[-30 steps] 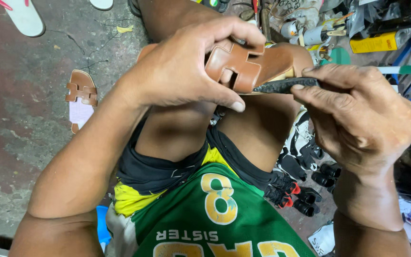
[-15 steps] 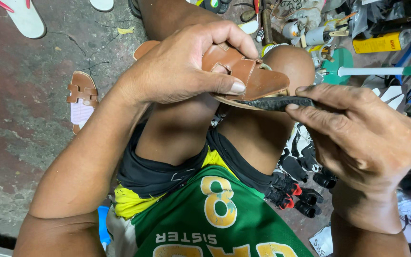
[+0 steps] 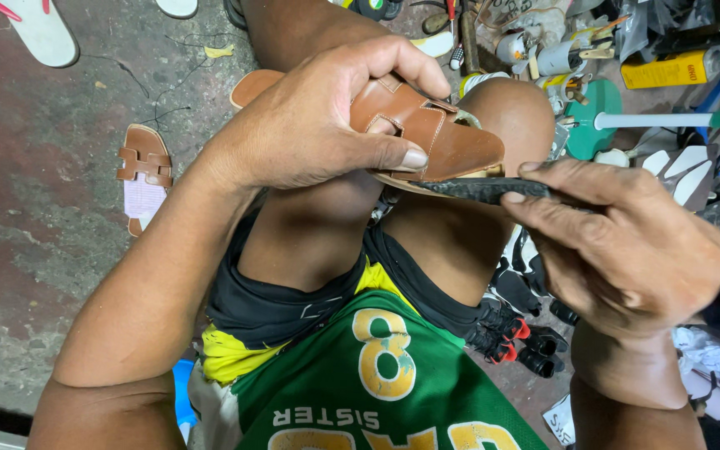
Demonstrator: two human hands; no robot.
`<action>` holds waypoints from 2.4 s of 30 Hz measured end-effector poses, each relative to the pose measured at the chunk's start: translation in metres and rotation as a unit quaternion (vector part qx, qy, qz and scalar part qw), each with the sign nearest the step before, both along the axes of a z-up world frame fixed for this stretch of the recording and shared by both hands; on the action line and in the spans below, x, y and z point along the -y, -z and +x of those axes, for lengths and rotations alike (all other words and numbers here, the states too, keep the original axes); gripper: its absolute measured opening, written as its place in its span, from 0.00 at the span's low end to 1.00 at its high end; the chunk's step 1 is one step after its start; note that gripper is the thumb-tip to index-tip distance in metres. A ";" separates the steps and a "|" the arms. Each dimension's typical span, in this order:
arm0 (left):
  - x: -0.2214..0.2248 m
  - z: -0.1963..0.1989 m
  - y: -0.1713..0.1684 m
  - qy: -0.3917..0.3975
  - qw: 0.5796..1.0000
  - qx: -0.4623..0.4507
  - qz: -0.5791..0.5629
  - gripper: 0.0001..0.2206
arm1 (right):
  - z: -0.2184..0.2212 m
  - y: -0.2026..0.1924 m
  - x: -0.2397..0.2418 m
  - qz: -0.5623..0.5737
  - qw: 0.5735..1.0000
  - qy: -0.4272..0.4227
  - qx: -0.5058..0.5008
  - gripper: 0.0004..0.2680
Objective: The person applies adhesive from a small container to the inner edges of a leather sandal strap and the matching sole area using a thin applicator tool, then presses the pieces together by hand.
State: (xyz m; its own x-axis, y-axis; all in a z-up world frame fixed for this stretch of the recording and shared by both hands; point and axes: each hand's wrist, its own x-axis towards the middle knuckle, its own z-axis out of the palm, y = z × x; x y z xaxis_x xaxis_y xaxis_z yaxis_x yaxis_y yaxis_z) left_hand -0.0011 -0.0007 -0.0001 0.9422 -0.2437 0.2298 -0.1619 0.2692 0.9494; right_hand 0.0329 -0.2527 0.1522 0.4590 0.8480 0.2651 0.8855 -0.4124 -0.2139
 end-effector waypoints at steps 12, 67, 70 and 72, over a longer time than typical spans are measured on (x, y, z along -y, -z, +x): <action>0.000 -0.004 0.002 0.005 1.000 -0.003 -0.010 0.23 | -0.007 0.006 -0.008 -0.020 0.999 -0.003 0.026 0.09; -0.015 -0.016 -0.005 0.037 0.997 0.031 0.054 0.29 | 0.021 -0.034 0.022 -0.099 0.975 -0.168 -0.103 0.07; -0.016 -0.023 -0.002 0.038 0.999 -0.004 0.008 0.26 | 0.022 -0.025 0.031 -0.031 0.986 -0.098 -0.130 0.07; -0.018 -0.026 0.001 0.035 0.999 -0.018 -0.025 0.22 | 0.021 -0.024 0.035 0.022 0.992 -0.016 -0.125 0.07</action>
State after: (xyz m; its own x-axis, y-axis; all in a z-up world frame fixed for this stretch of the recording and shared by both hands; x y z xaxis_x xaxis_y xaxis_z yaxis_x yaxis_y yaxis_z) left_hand -0.0272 0.0172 -0.0011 0.9314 -0.2974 0.2100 -0.1076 0.3263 0.9391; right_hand 0.0536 -0.2875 0.1767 0.4879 0.8534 0.1834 0.8150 -0.3701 -0.4459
